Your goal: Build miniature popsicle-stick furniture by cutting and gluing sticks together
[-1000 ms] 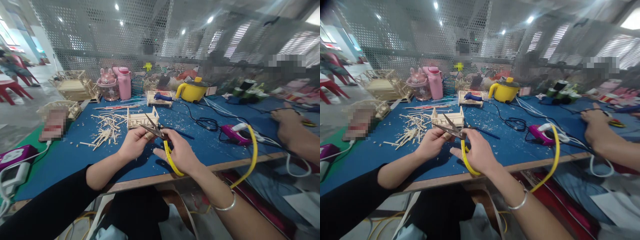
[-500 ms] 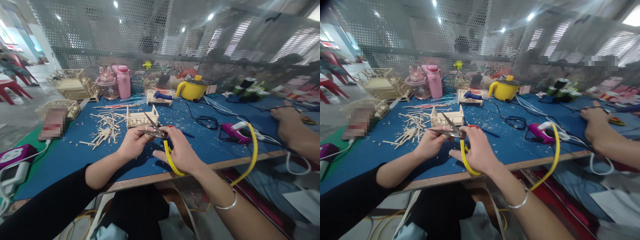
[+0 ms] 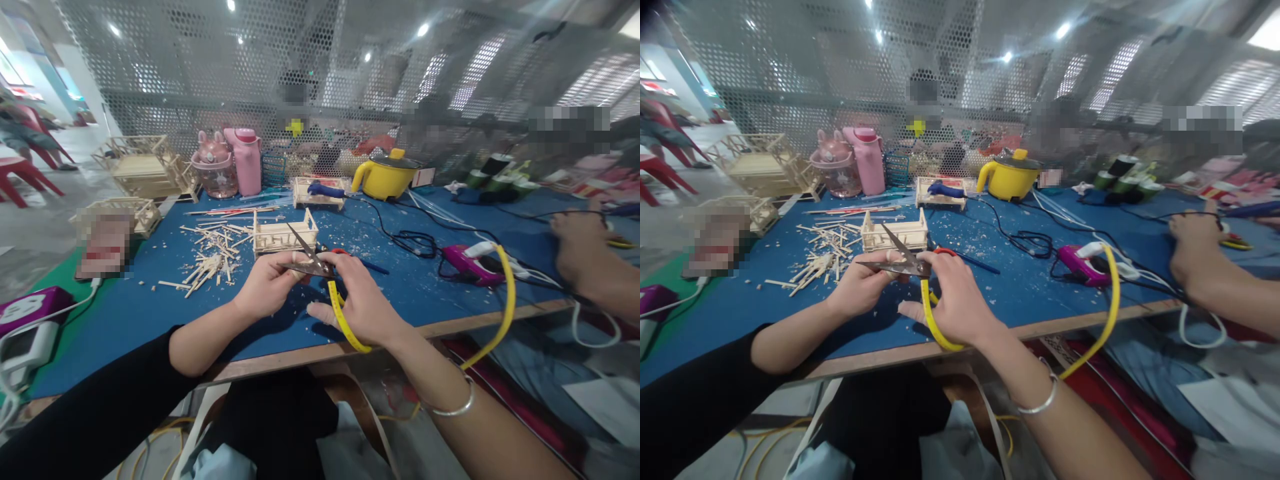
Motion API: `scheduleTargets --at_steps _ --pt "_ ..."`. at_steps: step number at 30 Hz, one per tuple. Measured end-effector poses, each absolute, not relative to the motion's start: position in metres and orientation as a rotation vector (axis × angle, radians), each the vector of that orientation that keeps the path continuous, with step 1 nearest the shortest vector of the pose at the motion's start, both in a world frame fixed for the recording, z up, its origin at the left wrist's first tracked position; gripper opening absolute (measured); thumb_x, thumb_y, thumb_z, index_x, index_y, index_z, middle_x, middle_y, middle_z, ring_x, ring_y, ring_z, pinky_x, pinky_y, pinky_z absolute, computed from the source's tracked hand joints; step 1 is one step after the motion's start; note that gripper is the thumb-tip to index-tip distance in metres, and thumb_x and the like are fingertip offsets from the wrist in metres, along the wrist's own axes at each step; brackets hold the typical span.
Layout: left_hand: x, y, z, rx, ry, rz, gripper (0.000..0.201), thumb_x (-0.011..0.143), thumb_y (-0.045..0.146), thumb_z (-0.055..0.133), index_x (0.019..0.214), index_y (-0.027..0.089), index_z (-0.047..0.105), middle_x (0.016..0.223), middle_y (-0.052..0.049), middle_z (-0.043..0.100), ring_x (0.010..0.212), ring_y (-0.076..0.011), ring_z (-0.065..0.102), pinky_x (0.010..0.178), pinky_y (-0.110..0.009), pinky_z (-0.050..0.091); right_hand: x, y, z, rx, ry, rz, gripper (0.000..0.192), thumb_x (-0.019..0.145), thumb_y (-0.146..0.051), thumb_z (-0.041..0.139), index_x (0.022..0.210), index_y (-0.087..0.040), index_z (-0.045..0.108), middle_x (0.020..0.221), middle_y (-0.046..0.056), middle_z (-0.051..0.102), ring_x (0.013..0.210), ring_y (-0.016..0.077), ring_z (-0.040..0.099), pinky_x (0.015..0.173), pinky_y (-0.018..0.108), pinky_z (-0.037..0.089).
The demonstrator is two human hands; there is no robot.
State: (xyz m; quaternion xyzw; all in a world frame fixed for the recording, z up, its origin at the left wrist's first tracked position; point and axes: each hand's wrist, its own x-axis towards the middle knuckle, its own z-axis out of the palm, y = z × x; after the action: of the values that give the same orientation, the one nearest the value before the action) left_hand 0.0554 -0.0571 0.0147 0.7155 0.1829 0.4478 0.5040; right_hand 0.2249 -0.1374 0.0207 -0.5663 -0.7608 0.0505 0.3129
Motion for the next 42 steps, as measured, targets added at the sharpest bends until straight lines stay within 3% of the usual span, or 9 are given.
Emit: scheduleTargets --at_steps 12,22,33,36,39,42 --pt "0.053 -0.055 0.01 1.932 0.42 1.165 0.016 0.084 0.014 0.055 0.078 0.016 0.069 0.079 -0.003 0.072 0.073 -0.0124 0.064 0.071 -0.023 0.049 0.226 -0.137 0.022 -1.525 -2.019 0.041 0.069 0.071 -0.05 0.073 0.126 -0.02 0.045 0.117 0.013 0.058 0.106 0.0313 0.051 0.094 0.051 0.042" --pt "0.052 -0.054 0.01 1.932 0.376 1.166 0.015 0.087 0.02 0.057 0.08 0.016 0.07 0.078 -0.004 0.073 0.074 -0.0137 0.065 0.072 -0.024 0.051 0.227 -0.139 0.024 -1.478 -2.032 0.139 0.067 0.074 -0.049 0.072 0.127 -0.02 0.045 0.118 0.012 0.059 0.11 0.0298 0.053 0.097 0.049 0.042" --pt "0.053 -0.055 0.011 1.924 0.42 1.134 0.02 0.086 0.029 0.058 0.077 0.015 0.07 0.073 -0.003 0.07 0.071 -0.014 0.062 0.07 -0.025 0.049 0.228 -0.138 0.019 -1.557 -1.999 -0.002 0.059 0.079 -0.066 0.057 0.111 -0.017 0.061 0.097 0.012 0.068 0.091 0.0272 0.064 0.079 0.038 0.049" --pt "0.053 -0.055 0.007 1.944 0.502 1.016 0.026 0.088 0.033 0.056 0.074 0.014 0.068 0.069 -0.001 0.067 0.066 -0.0118 0.057 0.066 -0.023 0.047 0.238 -0.139 0.023 -1.633 -1.972 0.054 0.054 0.081 -0.067 0.053 0.105 -0.02 0.063 0.083 0.007 0.07 0.074 0.0227 0.066 0.067 0.032 0.048" --pt "0.054 -0.055 0.003 2.003 0.574 0.802 0.028 0.088 0.036 0.055 0.078 0.013 0.069 0.071 -0.002 0.067 0.065 -0.0117 0.057 0.064 -0.023 0.045 0.267 -0.132 0.029 -1.899 -1.689 -0.028 0.053 0.081 -0.066 0.054 0.108 -0.021 0.06 0.074 0.005 0.069 0.064 0.0222 0.064 0.059 0.03 0.046" --pt "0.055 -0.054 0.001 2.108 0.608 0.683 0.027 0.088 0.033 0.054 0.081 0.013 0.071 0.078 -0.004 0.071 0.068 -0.013 0.059 0.066 -0.024 0.046 0.311 -0.11 0.033 -2.298 -1.494 -0.176 0.062 0.07 -0.063 0.066 0.109 -0.016 0.056 0.077 0.011 0.069 0.065 0.0276 0.065 0.055 0.034 0.045"
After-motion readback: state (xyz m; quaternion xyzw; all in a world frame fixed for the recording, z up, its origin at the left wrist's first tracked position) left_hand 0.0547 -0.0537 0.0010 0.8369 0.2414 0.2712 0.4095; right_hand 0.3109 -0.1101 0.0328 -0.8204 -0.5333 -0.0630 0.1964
